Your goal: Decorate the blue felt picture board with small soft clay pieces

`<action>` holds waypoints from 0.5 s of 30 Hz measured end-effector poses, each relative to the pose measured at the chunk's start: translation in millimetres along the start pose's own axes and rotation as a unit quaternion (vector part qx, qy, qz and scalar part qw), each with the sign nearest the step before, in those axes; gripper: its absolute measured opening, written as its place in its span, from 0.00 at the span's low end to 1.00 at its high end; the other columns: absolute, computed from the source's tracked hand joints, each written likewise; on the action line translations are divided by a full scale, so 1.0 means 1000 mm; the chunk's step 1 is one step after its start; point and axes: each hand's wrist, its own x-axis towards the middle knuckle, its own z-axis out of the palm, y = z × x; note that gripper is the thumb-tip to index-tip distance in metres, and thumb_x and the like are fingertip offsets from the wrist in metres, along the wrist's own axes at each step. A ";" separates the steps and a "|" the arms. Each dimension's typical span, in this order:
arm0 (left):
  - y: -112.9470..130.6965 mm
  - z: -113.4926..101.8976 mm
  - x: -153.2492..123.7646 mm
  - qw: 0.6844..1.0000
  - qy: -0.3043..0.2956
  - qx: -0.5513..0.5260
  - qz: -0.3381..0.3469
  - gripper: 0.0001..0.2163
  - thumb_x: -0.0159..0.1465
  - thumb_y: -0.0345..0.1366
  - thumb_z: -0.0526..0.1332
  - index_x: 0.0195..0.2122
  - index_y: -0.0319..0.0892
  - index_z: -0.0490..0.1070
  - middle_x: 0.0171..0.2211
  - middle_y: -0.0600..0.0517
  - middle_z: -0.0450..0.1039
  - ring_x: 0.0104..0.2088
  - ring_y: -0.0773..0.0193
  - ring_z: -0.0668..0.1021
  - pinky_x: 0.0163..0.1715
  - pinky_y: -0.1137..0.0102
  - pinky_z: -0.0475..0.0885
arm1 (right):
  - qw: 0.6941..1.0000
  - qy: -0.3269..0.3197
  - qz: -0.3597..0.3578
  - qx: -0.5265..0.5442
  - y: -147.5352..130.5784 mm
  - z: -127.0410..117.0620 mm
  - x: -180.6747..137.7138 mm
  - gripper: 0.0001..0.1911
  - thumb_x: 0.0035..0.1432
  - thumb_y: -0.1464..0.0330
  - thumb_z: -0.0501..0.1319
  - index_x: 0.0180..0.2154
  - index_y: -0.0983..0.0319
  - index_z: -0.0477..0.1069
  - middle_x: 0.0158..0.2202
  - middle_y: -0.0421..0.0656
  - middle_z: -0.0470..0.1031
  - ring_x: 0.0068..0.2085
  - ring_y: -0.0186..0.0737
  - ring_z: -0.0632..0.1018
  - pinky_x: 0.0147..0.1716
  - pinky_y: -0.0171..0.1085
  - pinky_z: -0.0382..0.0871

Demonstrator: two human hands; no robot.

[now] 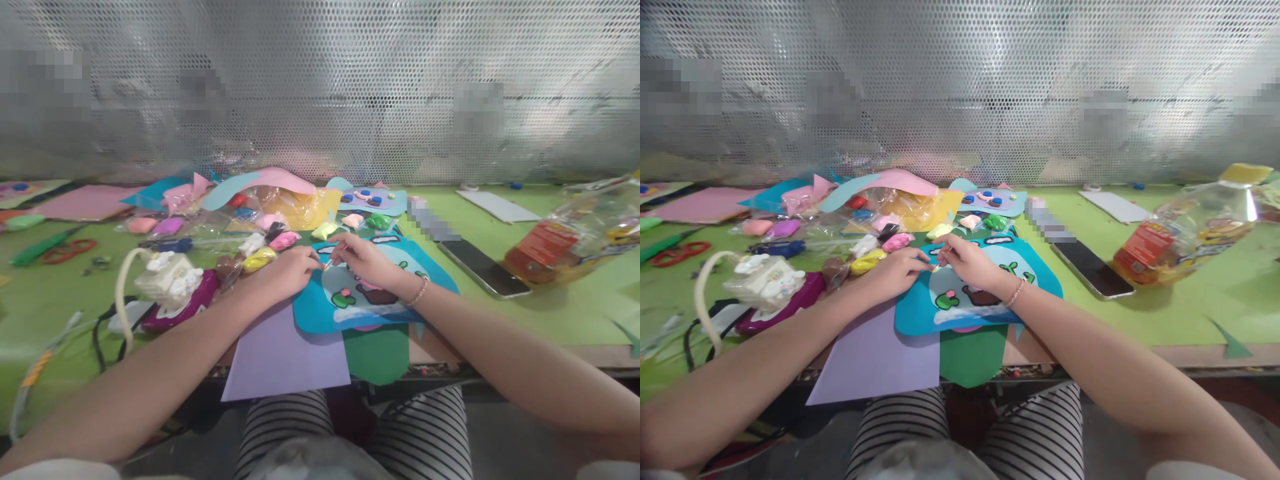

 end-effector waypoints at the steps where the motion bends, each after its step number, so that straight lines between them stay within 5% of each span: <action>1: 0.000 0.000 0.000 1.000 -0.001 0.001 -0.001 0.17 0.57 0.23 0.53 0.40 0.48 0.76 0.41 0.50 0.71 0.42 0.62 0.73 0.42 0.66 0.69 | 1.000 -0.002 -0.002 -0.001 0.000 0.000 0.000 0.14 0.59 0.76 0.48 0.46 0.62 0.61 0.33 0.42 0.73 0.34 0.34 0.76 0.35 0.35 0.71; 11: 0.005 -0.003 0.002 1.000 -0.008 0.002 -0.027 0.13 0.59 0.26 0.52 0.39 0.43 0.74 0.41 0.48 0.72 0.42 0.61 0.74 0.43 0.66 0.69 | 1.000 0.014 0.000 0.019 -0.002 -0.003 0.000 0.13 0.59 0.75 0.48 0.45 0.62 0.62 0.32 0.42 0.74 0.34 0.34 0.76 0.35 0.36 0.71; 15: 0.013 -0.006 0.003 0.997 0.001 0.012 -0.078 0.14 0.64 0.31 0.49 0.48 0.39 0.68 0.46 0.45 0.71 0.48 0.59 0.72 0.50 0.61 0.66 | 0.998 0.042 -0.007 0.043 -0.006 -0.005 -0.002 0.13 0.60 0.74 0.48 0.46 0.61 0.62 0.31 0.41 0.71 0.33 0.34 0.75 0.33 0.36 0.71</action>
